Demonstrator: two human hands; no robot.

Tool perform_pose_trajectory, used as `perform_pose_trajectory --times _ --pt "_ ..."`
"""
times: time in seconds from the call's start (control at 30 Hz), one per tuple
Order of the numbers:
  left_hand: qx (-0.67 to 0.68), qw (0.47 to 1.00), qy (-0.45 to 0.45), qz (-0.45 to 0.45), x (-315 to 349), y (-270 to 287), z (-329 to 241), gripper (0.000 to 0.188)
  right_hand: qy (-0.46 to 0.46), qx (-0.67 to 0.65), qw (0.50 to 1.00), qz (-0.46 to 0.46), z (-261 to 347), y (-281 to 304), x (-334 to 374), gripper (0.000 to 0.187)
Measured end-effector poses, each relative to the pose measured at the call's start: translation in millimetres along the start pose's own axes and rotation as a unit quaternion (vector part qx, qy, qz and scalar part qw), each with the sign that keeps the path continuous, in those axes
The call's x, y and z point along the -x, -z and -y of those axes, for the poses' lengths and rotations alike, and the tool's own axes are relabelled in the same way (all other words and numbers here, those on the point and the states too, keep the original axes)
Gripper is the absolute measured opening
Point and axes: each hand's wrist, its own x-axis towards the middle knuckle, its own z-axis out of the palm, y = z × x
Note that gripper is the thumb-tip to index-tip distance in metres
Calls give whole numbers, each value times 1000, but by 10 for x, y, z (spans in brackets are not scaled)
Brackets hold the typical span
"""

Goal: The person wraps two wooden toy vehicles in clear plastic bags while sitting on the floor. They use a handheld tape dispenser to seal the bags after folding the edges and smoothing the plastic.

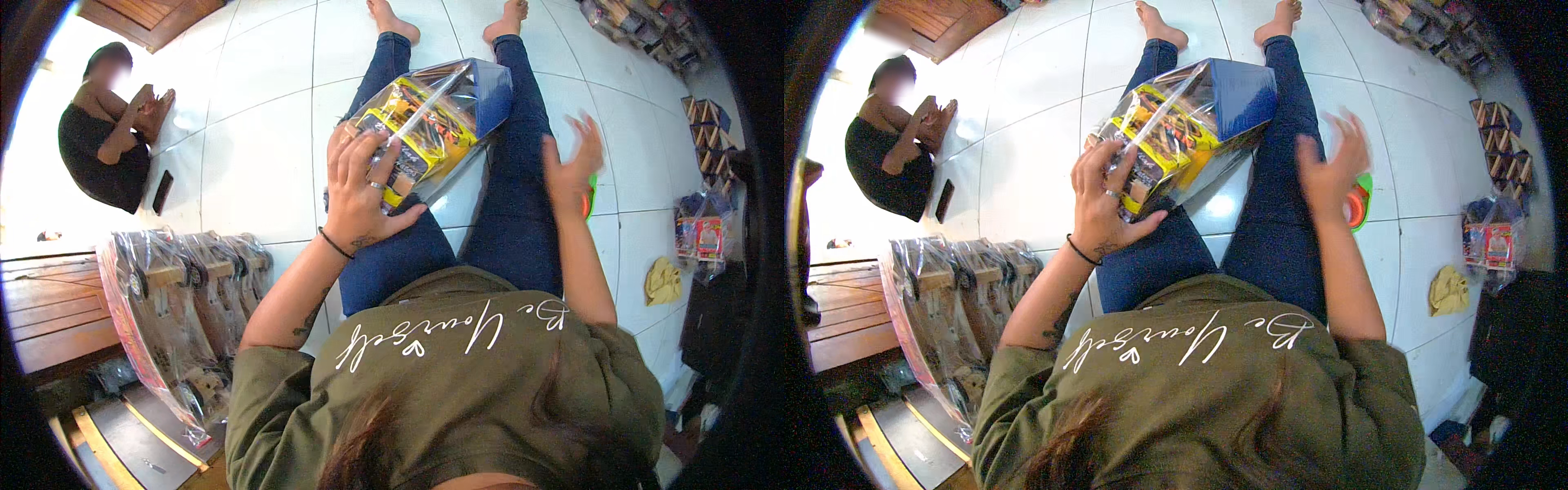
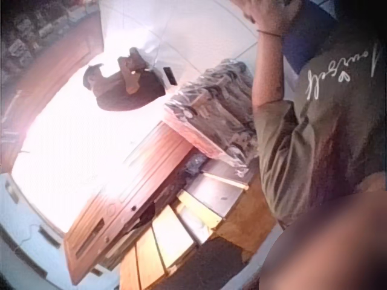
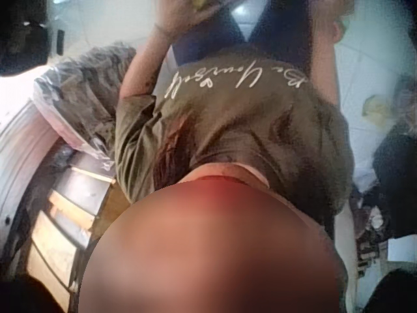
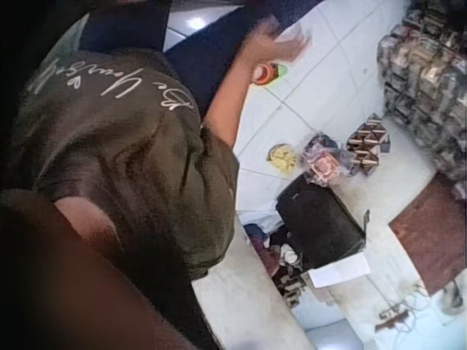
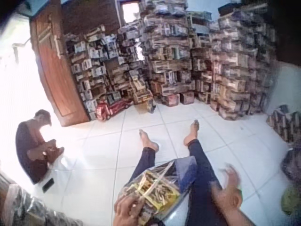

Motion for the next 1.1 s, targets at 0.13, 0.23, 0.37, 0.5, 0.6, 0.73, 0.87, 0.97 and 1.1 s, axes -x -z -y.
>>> perform_pose_trajectory --times 0.13,0.23,0.37,0.5,0.6,0.73,0.87,0.97,1.1 --pt "-19 1000 10 -19 43 -115 -101 75 -421 237 831 276 -1722 91 818 94" --pt "-31 999 23 -23 72 -146 -152 72 -353 245 833 350 -2611 -134 1443 94" --pt "-17 999 1 -49 97 -125 -147 65 -622 -102 756 176 -2787 -292 1550 65" --pt "-4 999 -1 -44 137 -129 -137 65 -640 -440 629 37 -1868 14 586 48" --pt "-14 999 -6 -41 153 -160 -149 64 -365 -459 810 -23 -707 269 -460 34" --pt "-19 998 8 -60 156 -214 -169 64 145 -352 917 117 969 250 -1217 42" --pt "-26 996 16 -78 155 -250 -193 58 273 -194 884 327 2118 -95 -1565 38" --pt "-22 997 18 -76 159 -270 -192 58 245 -113 845 462 2480 -336 -1683 34" --pt "15 996 19 -82 161 -284 -176 58 393 43 743 540 2678 -638 -1783 34"
